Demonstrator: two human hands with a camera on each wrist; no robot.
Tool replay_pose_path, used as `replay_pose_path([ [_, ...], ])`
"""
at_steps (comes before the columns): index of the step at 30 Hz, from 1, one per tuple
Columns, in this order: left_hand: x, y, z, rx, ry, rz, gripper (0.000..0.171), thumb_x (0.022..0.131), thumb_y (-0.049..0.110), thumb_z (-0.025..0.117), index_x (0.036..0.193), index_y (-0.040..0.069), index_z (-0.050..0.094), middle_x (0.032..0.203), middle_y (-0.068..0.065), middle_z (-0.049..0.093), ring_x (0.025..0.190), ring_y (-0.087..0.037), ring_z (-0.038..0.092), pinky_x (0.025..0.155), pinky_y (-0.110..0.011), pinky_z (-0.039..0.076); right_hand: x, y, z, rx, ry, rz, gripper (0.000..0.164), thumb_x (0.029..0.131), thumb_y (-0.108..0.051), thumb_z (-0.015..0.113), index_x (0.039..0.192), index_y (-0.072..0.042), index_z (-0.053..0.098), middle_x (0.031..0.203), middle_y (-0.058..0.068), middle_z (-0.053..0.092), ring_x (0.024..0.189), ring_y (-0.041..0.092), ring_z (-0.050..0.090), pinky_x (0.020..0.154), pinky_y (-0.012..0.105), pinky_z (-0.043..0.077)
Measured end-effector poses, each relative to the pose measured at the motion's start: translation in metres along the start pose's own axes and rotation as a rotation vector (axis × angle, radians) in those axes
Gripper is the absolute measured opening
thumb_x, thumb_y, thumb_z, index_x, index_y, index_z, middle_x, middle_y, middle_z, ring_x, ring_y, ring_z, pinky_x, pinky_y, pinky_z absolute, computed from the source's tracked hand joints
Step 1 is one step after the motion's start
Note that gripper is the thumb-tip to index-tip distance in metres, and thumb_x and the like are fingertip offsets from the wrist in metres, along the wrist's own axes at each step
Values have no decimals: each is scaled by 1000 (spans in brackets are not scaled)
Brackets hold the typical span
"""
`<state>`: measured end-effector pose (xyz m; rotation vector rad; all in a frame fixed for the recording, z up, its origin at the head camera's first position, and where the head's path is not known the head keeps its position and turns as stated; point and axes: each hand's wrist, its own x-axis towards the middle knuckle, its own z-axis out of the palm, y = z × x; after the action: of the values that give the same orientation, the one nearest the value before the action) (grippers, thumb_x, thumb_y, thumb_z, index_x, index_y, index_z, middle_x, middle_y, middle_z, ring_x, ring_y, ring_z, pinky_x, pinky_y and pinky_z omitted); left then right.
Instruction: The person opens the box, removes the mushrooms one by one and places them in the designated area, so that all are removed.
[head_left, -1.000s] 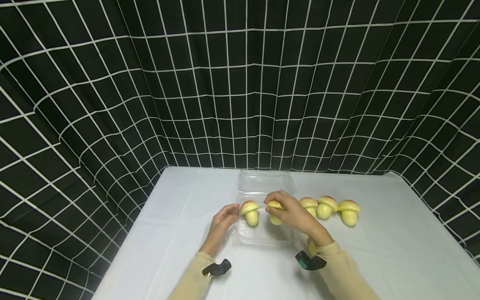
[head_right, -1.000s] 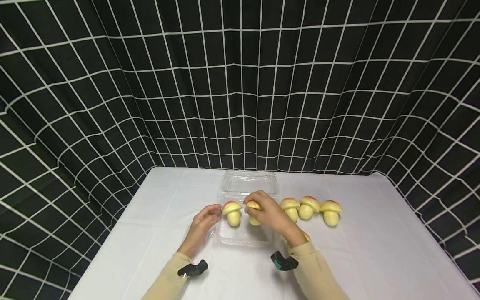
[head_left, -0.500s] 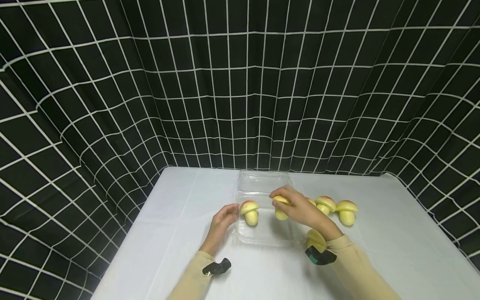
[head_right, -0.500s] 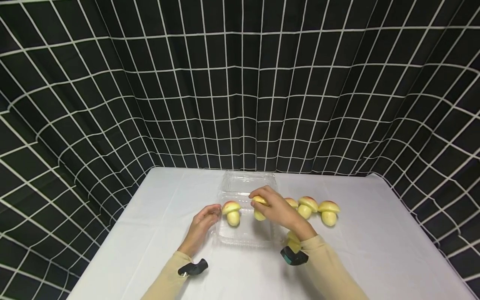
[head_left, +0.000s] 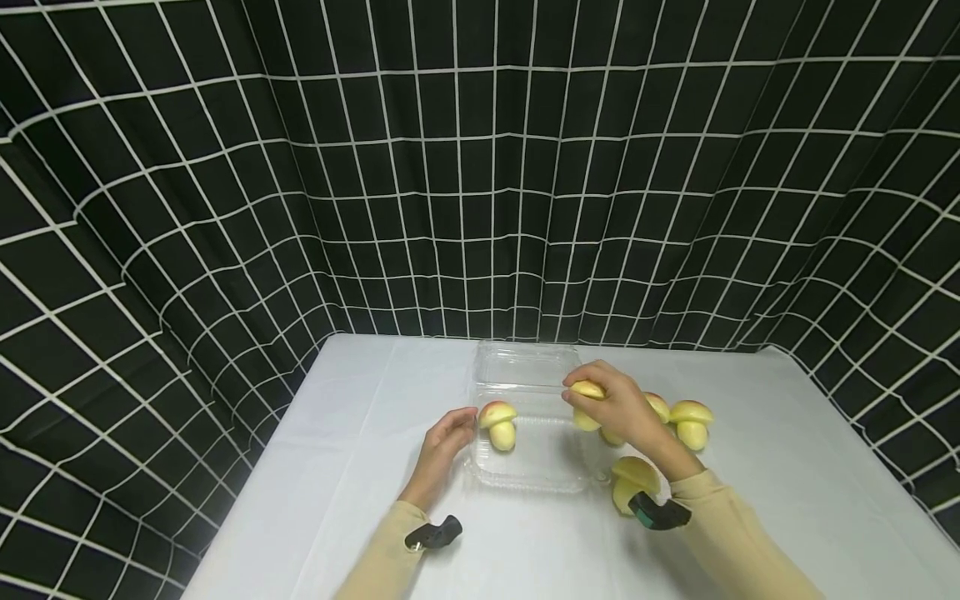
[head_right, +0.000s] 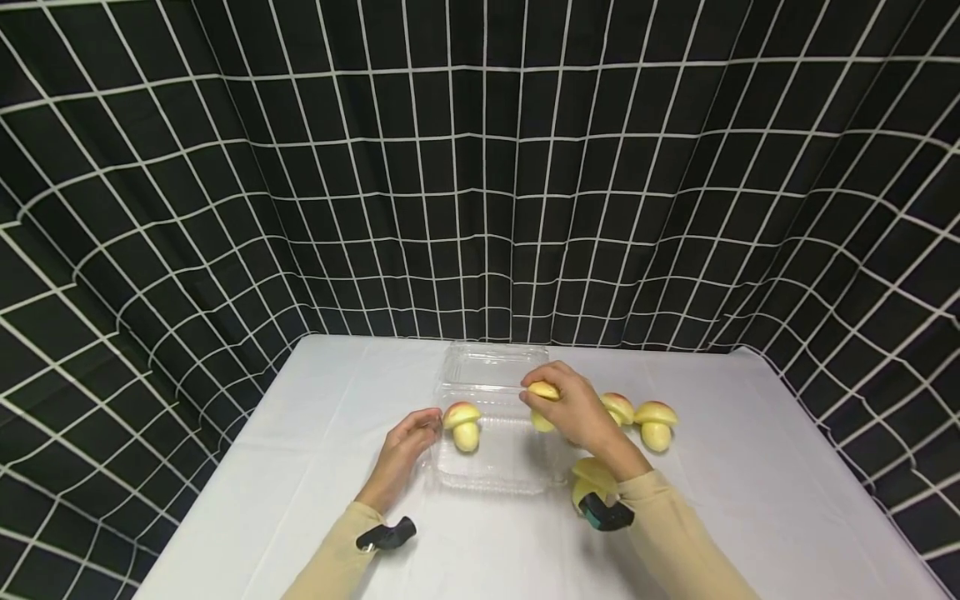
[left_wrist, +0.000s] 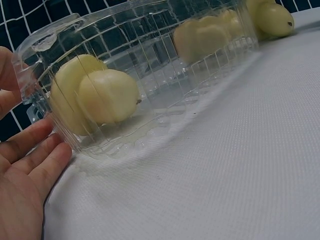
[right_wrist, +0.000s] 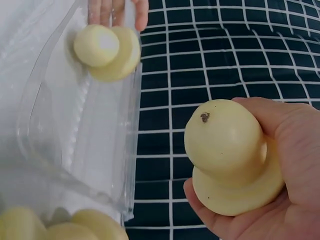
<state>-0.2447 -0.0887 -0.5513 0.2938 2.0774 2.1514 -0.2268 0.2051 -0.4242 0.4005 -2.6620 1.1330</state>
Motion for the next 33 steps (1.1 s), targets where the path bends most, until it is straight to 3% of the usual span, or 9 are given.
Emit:
replay_pose_path([
  [4, 0, -1, 1, 6, 3, 6, 43, 97, 17, 54, 138, 6, 57, 147, -15, 55, 142, -34, 48, 121, -54, 37, -3, 3, -9, -20, -31, 9, 17, 94, -26, 73, 109, -20, 72, 109, -2, 68, 88, 11, 59, 78, 22, 52],
  [13, -1, 0, 1, -9, 5, -11, 44, 95, 17, 55, 138, 9, 58, 147, -12, 55, 142, -32, 47, 122, -54, 35, -9, 13, -22, -86, -17, -35, 19, 94, -22, 73, 112, -16, 72, 114, 1, 71, 92, 10, 60, 83, 25, 52],
  [22, 0, 0, 0, -9, 6, -12, 43, 95, 18, 56, 138, 10, 59, 147, -12, 56, 141, -32, 49, 122, -52, 37, -13, 17, -36, -99, 7, -50, 17, 94, -20, 73, 109, -13, 72, 110, 2, 70, 88, 6, 58, 78, 19, 51],
  [33, -1, 1, 0, -3, 3, -10, 43, 95, 18, 55, 138, 10, 59, 147, -11, 55, 142, -32, 48, 123, -54, 34, -21, 23, -50, -48, 27, 68, 17, 93, -32, 74, 102, -18, 73, 107, 1, 71, 87, 5, 61, 75, 17, 53],
])
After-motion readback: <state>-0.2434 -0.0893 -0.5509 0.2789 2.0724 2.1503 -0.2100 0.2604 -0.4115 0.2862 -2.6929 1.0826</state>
